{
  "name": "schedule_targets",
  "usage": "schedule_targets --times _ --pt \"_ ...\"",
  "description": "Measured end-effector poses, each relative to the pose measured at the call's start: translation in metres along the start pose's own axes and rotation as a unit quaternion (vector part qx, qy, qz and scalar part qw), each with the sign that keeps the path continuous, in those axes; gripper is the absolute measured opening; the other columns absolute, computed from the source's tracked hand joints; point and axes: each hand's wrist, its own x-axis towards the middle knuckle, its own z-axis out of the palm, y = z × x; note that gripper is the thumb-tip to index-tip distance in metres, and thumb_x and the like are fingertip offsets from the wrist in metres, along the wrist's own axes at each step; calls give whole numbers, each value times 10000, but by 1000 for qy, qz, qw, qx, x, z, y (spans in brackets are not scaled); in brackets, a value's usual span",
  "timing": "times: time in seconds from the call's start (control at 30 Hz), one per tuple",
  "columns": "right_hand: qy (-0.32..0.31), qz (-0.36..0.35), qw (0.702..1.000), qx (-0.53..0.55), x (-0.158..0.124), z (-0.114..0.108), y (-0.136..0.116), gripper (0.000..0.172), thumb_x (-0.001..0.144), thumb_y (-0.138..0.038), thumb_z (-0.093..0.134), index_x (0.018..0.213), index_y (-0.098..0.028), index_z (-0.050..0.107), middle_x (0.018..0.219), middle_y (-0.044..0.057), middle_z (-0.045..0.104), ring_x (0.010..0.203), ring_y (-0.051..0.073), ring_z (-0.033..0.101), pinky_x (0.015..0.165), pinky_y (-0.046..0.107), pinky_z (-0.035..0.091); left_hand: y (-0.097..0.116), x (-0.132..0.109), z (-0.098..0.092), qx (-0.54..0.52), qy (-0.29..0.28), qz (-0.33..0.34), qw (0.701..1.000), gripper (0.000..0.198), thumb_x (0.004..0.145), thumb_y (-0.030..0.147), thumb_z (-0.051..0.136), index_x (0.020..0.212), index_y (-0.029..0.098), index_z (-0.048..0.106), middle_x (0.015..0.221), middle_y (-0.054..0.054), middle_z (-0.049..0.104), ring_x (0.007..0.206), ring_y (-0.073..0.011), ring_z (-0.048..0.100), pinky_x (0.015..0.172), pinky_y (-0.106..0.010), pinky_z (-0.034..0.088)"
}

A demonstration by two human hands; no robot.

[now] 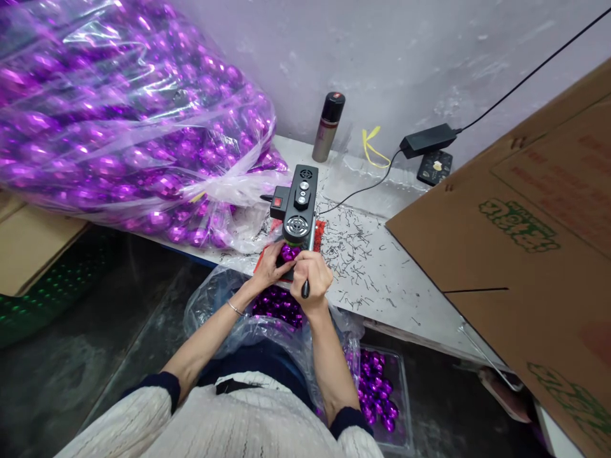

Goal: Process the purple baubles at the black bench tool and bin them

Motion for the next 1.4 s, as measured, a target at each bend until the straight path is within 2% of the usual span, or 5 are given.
schedule_targets --times 0.83,0.93,1.07,1.3,1.4 --pt "61 -21 998 11 -43 24 30 292 1018 -270 365 746 -241 468 718 -12 549 634 134 555 661 321 478 -2 0 1 -33 -14 -12 999 579 946 534 603 1387 169 516 1298 -169 667 1223 -307 636 1033 -467 489" --pt "52 -21 998 13 -34 20 26 307 1011 -255 377 717 -235 465 715 -8 556 624 128 551 614 300 448 -2 3 3 -36 -9 -16 999 587 940 543 610 1387 176 513 1292 -166 670 1220 -313 638 1042 -489 490" --pt "49 67 996 18 2 8 4 340 1004 -235 390 673 -232 466 648 -13 534 631 141 571 624 310 437 2 -5 2 -47 -2 1 999 643 922 552 634 1423 187 465 1345 -172 634 1287 -320 602 1105 -531 460" --pt "19 98 994 42 25 -3 -14 337 985 -210 436 652 -226 477 646 -13 546 670 145 598 652 307 451 20 -66 -32 5 -46 68 997 808 865 544 706 1506 194 359 1414 -205 582 1364 -330 551 1176 -597 376" --pt "17 77 996 32 13 -2 -9 296 973 -171 442 689 -225 507 680 0 581 688 154 609 653 317 455 6 -42 -53 23 -27 54 998 768 866 581 679 1470 170 441 1430 -215 572 1357 -341 547 1151 -569 410"
